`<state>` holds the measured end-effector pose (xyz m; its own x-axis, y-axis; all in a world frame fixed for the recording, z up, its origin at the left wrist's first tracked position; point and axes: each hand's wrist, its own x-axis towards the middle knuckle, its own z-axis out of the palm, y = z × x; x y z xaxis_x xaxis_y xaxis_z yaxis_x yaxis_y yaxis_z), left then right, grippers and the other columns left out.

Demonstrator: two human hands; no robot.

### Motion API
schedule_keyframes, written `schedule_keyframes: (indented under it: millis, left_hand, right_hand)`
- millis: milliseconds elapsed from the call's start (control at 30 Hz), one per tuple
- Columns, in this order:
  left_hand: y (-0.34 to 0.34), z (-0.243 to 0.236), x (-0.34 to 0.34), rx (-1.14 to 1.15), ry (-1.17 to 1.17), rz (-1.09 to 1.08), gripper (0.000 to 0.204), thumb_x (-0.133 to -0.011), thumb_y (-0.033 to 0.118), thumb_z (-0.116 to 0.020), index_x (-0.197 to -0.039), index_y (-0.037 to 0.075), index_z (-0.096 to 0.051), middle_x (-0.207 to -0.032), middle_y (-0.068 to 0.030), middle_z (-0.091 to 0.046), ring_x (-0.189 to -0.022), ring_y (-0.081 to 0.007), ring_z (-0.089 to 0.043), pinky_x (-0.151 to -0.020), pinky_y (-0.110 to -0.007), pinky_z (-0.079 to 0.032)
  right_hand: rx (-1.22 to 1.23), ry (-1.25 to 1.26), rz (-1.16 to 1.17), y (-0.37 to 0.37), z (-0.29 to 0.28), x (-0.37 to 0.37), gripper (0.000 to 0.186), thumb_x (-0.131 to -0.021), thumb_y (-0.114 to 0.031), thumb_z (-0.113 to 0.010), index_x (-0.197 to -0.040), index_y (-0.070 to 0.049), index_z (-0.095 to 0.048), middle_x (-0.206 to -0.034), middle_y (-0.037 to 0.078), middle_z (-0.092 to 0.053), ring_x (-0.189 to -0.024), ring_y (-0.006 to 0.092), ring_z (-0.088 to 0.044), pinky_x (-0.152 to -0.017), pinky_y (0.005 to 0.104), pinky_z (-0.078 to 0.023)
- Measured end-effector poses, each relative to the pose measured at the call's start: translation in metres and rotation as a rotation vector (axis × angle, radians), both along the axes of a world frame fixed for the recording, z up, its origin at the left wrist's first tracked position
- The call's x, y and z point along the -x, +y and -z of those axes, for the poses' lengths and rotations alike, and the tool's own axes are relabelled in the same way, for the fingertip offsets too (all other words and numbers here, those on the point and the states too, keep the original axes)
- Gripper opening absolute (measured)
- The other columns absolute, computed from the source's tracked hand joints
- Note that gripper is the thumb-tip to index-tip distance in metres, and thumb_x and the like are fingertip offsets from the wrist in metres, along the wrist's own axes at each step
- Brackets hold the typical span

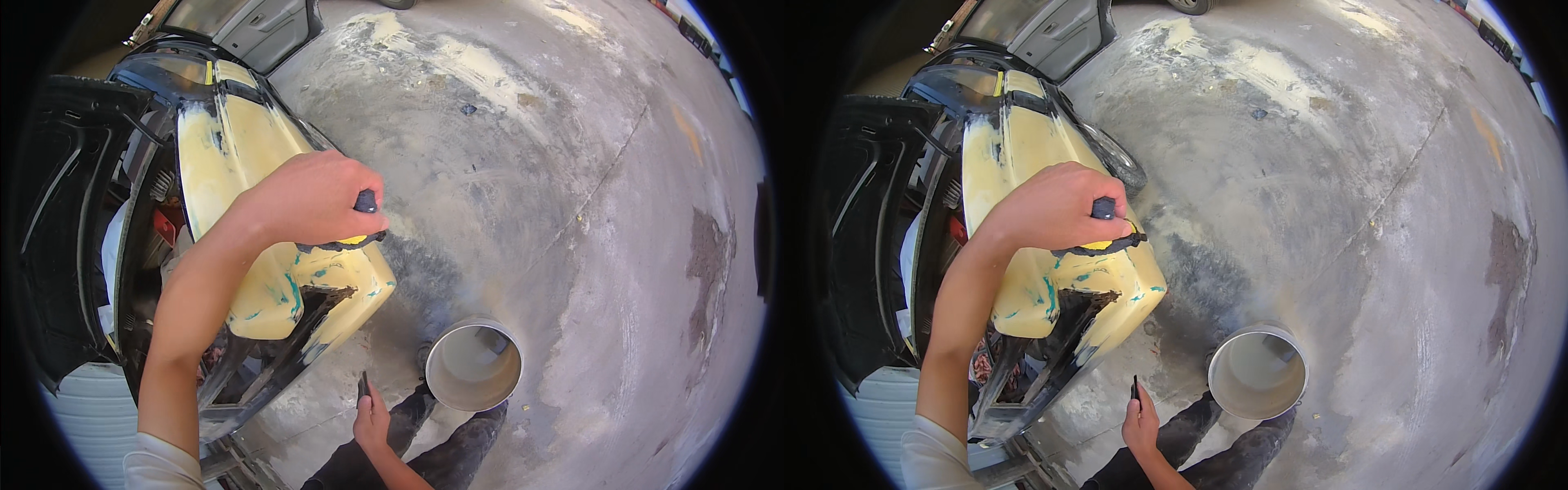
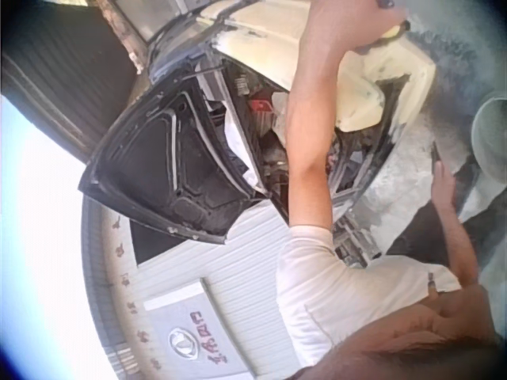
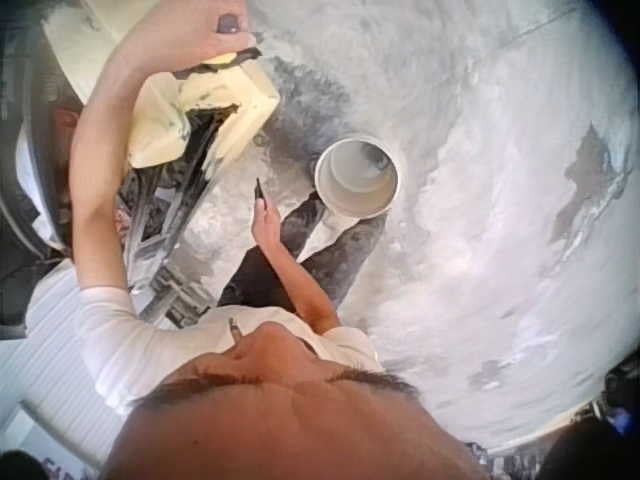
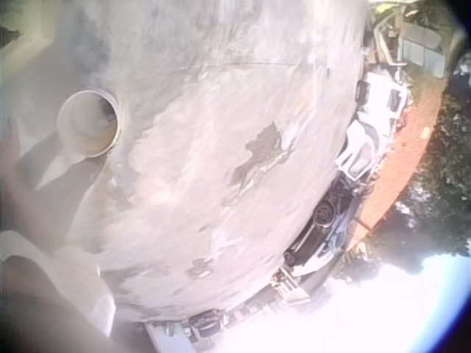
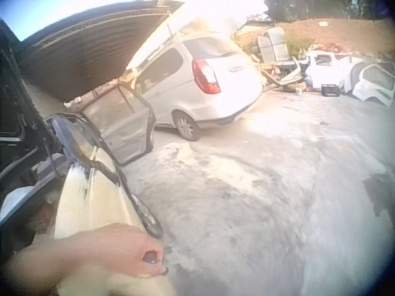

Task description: The person sands a yellow car door panel with a sanding block, repeatedly dipping the block into a bucket of water. The person wipes the panel with a yellow cloth and continues sanding different areas of the door.

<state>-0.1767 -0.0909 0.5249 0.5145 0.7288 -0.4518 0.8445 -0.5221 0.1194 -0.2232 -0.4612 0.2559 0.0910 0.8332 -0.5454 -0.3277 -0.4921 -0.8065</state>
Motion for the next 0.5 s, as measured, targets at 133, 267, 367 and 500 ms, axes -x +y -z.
schedule_keyframes:
  millis: [133,267,367,500]
  left_hand:
    - [-0.045,0.009,-0.010,-0.037,-0.049,0.093,0.028,-0.089,0.034,-0.067,-0.095,0.007,-0.067,-0.084,-0.0119,-0.066,-0.082,-0.0330,-0.066,-0.072,-0.043,-0.051]
    - [-0.107,0.046,-0.023,0.107,-0.132,0.010,0.028,-0.093,0.035,-0.064,-0.100,0.009,-0.065,-0.089,-0.0097,-0.064,-0.084,-0.0314,-0.066,-0.074,-0.044,-0.051]
    - [-0.155,0.109,-0.036,0.212,-0.296,-0.212,0.029,-0.095,0.035,-0.062,-0.104,0.007,-0.065,-0.096,-0.0096,-0.065,-0.093,-0.0302,-0.066,-0.079,-0.043,-0.051]
    - [-0.230,0.217,-0.049,0.372,-0.410,-0.638,0.041,-0.095,0.038,-0.061,-0.123,0.009,-0.059,-0.117,-0.0150,-0.063,-0.111,-0.0357,-0.060,-0.093,-0.047,-0.047]
  right_hand:
    - [0.217,0.214,0.211,-0.003,0.018,-0.068,0.038,-0.102,-0.020,-0.056,-0.131,0.006,-0.057,-0.109,0.005,-0.066,-0.090,0.0106,-0.060,-0.082,0.0243,-0.047]
    - [0.311,0.211,0.163,-0.035,0.038,-0.128,0.035,-0.101,-0.017,-0.059,-0.126,0.007,-0.059,-0.107,0.005,-0.066,-0.091,0.0113,-0.060,-0.083,0.0252,-0.047]
    - [0.373,0.246,0.103,-0.054,0.044,-0.174,0.030,-0.099,-0.015,-0.061,-0.120,0.006,-0.062,-0.103,0.004,-0.066,-0.089,0.0118,-0.060,-0.081,0.0262,-0.046]
    - [0.336,0.104,0.062,-0.059,0.037,-0.233,0.026,-0.098,-0.011,-0.060,-0.115,0.008,-0.063,-0.099,0.006,-0.068,-0.086,0.0135,-0.061,-0.080,0.0273,-0.048]
